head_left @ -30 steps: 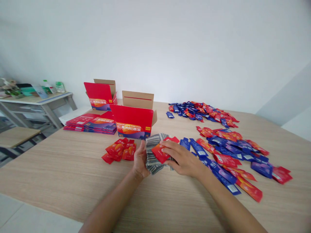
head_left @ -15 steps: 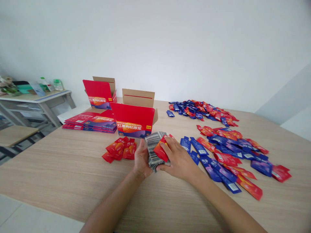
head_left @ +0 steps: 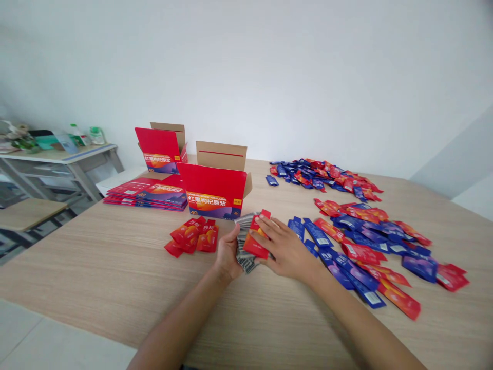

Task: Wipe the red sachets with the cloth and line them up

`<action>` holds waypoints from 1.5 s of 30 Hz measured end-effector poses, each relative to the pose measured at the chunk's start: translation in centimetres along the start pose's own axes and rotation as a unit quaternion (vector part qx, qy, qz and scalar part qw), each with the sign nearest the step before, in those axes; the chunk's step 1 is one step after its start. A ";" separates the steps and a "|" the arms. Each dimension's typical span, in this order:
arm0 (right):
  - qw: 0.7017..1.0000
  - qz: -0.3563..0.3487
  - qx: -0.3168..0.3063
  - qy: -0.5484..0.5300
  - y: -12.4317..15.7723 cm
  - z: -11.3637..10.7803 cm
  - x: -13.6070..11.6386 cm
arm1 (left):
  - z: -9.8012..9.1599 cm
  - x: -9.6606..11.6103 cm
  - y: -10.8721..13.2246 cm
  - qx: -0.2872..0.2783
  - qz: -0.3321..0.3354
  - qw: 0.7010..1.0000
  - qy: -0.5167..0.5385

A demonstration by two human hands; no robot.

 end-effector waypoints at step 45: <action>0.760 0.411 0.364 -0.347 5.0 1.9 8.6 | -0.4 -3.1 -0.3 0.051 -0.047 0.997 -0.034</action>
Point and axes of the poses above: each hand's wrist, its own y-axis away from the middle knuckle, its own z-axis out of the palm, x = y × z, the point moved 8 cm from there along -y, towards the middle knuckle, and after that the axes turned 6 degrees about -z, right-handed, at the moved point
